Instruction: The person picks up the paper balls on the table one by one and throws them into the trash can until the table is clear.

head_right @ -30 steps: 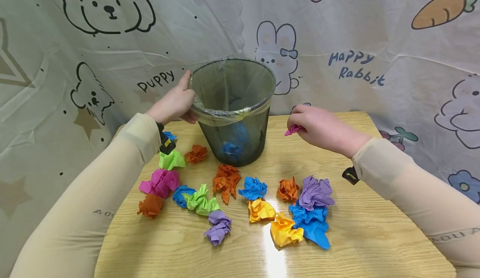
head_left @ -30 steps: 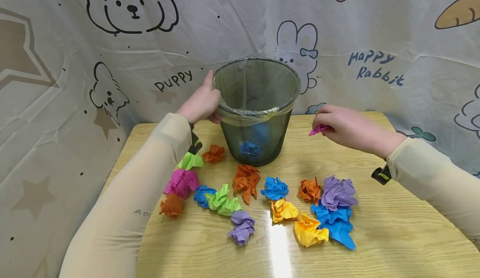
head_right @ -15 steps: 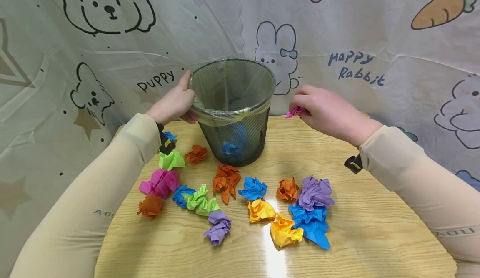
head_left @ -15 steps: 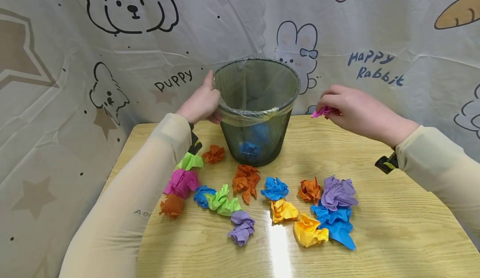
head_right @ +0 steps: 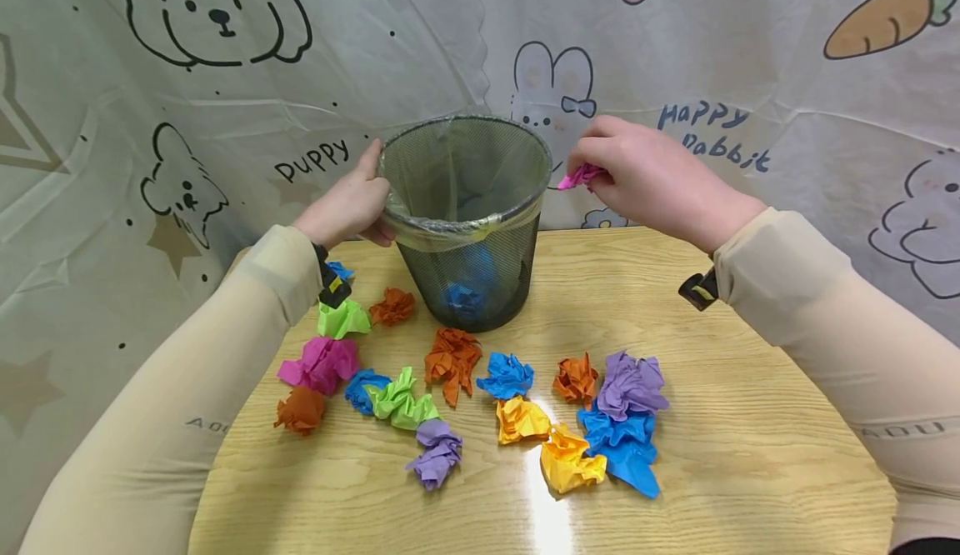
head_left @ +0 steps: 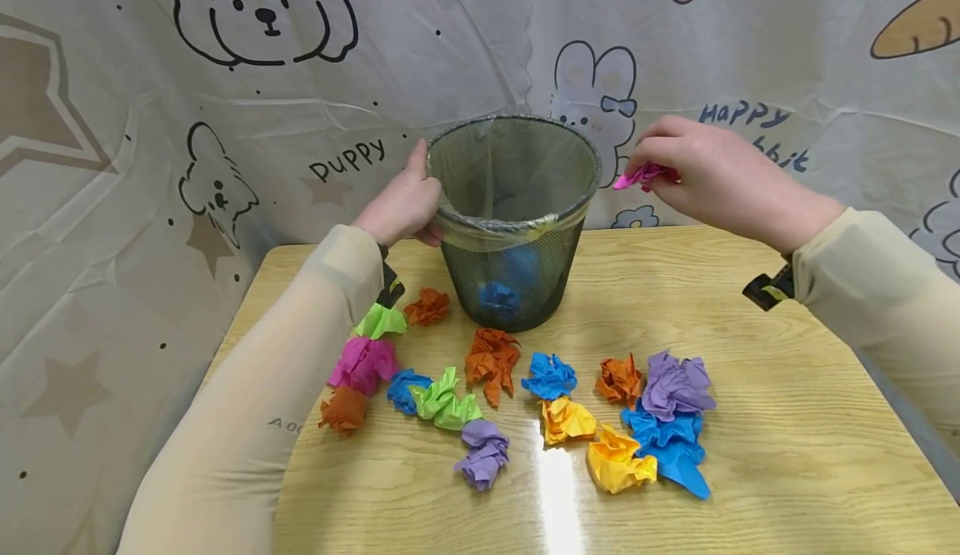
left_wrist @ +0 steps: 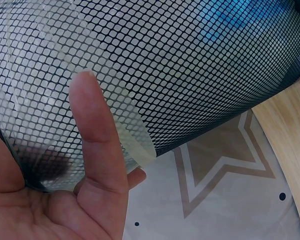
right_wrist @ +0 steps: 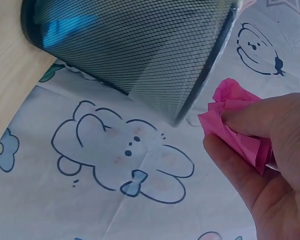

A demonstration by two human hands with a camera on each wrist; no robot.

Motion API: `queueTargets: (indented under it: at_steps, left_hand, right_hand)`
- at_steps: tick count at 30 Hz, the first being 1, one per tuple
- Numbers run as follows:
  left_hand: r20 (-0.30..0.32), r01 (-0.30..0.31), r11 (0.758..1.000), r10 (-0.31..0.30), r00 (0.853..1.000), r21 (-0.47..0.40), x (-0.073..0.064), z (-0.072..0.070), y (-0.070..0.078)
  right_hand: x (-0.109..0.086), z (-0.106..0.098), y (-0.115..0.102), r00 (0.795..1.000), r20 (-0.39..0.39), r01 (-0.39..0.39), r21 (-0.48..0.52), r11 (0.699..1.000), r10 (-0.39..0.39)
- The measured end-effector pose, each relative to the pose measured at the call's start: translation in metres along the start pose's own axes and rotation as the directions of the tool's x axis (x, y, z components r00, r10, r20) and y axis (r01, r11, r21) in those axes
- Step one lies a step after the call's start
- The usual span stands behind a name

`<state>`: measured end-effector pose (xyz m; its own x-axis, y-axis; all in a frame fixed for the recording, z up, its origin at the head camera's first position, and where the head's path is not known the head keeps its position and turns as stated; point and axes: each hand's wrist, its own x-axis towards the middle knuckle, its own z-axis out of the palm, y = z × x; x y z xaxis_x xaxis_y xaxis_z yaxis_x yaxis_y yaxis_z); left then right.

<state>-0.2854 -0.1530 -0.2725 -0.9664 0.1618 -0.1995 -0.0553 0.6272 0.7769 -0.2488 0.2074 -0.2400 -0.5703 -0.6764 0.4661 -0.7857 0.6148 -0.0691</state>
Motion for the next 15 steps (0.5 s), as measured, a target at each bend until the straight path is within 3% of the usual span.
queueTargets:
  at_steps: [15]
  left_hand:
    - [-0.003,-0.01,1.0,0.01,1.0,0.0,0.0,0.0,-0.001]
  right_hand:
    - [0.039,0.009,-0.015,0.998,0.041,-0.043,0.051,0.998,0.041]
